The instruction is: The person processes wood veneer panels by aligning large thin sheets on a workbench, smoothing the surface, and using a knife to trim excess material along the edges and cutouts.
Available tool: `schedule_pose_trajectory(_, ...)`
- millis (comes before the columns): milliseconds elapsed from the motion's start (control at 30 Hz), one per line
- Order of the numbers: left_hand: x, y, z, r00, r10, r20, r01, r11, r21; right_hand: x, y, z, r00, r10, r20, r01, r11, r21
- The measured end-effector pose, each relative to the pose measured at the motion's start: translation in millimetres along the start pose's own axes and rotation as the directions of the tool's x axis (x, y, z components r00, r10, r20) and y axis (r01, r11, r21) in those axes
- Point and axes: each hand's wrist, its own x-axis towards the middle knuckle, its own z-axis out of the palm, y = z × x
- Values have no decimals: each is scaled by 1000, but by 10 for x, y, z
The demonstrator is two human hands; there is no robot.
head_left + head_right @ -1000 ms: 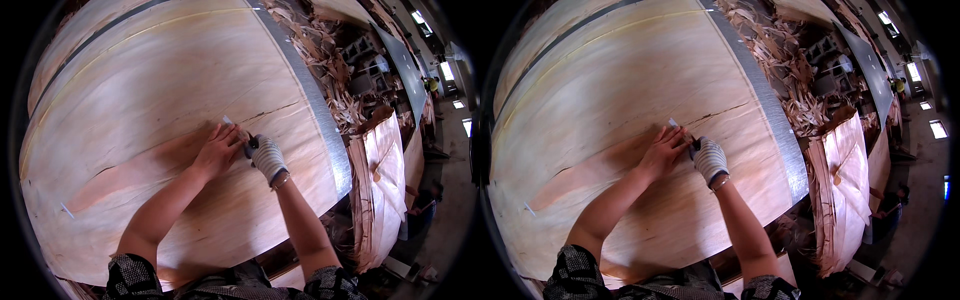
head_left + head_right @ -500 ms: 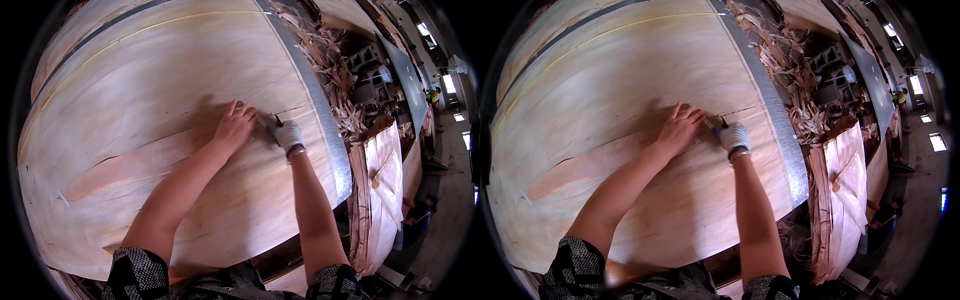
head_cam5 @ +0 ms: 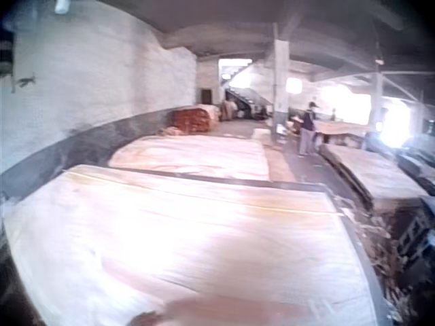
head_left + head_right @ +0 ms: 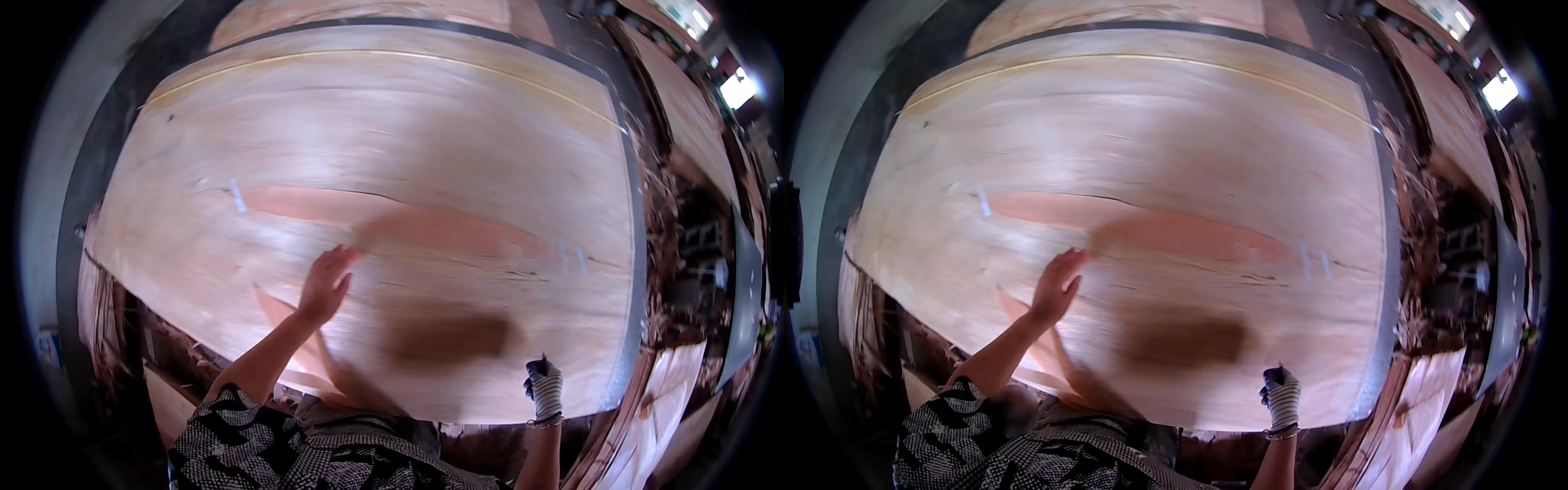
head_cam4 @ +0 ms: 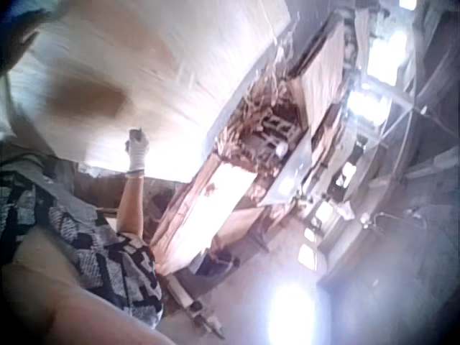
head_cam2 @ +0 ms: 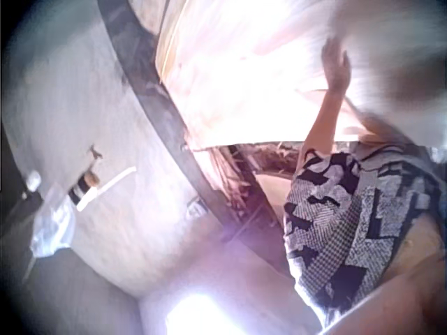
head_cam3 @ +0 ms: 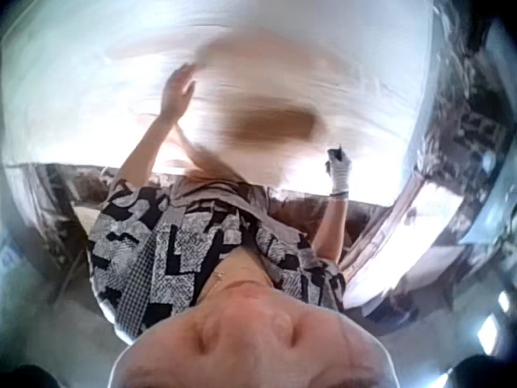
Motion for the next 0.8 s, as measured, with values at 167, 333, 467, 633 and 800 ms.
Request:
schedule_pose_trajectory(167,-628,-1062,-1224,834,-417,-361,319,899,-301,-276,-728,1172,875,-373,309,447,869,-214)
schedule_pose_trajectory(333,-334,-2068,-3021,628,-411,-661,30,862,-507,-786,-1646,2262,734,-506,452,595,800,-71)
schedule_pose_trajectory(467,-148,-2401,-4616,313,-650,-692,-339,604,-721,-1480,-2257,3121,563,-598,570,753,655,-57)
schedule_pose_trajectory(633,159,-1636,-5578,557,-243,-794,-591,557,-584,-2373,-2757,3801,357,-632,688,904,418,-85)
schedule_pose_trajectory(800,-69,-1394,-5555,527,-76,-847,-659,592,-463,-3082,-3226,4393,116,-698,707,963,254,93)
